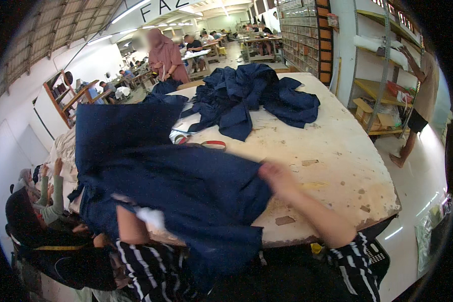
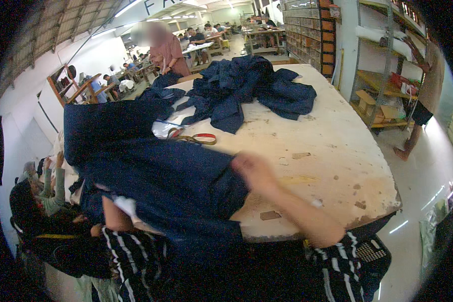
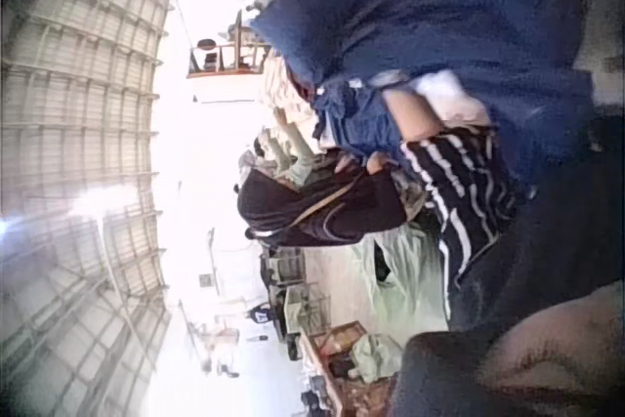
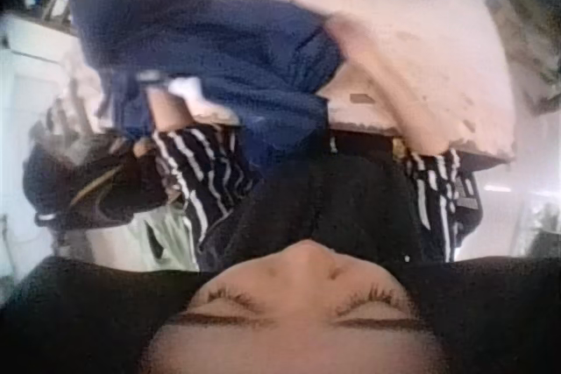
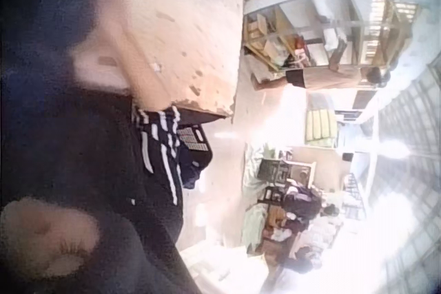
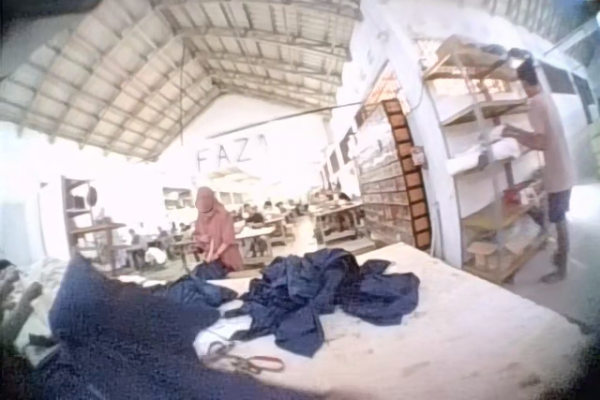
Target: The person folds a dark blue garment on a worktable in a garment factory. They smooth the fabric, fold the sleeves and body, and place the folded item on a growing stack. The person repeats this process with additional garments throughout the clip.
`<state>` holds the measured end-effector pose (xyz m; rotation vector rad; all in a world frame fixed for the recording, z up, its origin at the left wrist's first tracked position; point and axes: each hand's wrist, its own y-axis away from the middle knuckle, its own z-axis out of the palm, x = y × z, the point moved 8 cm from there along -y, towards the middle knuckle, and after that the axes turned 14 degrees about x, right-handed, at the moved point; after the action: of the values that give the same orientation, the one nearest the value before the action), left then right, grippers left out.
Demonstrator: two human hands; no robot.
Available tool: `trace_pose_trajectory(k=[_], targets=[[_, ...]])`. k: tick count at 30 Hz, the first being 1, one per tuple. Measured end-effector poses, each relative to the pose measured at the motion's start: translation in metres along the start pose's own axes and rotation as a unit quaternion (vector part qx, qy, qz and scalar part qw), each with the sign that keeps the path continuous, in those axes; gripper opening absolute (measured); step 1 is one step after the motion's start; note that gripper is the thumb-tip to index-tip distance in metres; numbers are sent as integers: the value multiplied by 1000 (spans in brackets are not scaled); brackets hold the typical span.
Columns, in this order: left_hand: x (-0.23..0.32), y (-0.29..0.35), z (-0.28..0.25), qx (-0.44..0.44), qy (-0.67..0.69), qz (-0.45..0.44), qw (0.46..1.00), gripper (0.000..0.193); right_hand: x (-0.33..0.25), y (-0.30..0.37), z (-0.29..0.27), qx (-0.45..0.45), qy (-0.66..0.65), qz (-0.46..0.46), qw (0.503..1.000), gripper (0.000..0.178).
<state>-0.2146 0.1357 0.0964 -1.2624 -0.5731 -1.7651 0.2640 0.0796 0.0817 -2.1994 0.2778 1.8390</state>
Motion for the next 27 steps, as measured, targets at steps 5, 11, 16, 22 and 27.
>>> trace_pose_trajectory(k=[5,11,16,22,27], targets=[[127,-43,-12,-30,-165,331,928,26,-118,3,-165,230,-80,-359,901,13],[82,68,135,-340,-340,606,634,27,-100,-75,-254,364,351,-334,795,29],[-58,78,110,-477,-458,362,657,47,12,-50,-280,225,491,-99,835,48],[-91,150,99,-490,-490,385,610,39,81,23,-187,-25,448,-23,893,74],[-91,98,108,-402,-460,297,734,16,57,-55,-219,73,473,-54,876,40]])
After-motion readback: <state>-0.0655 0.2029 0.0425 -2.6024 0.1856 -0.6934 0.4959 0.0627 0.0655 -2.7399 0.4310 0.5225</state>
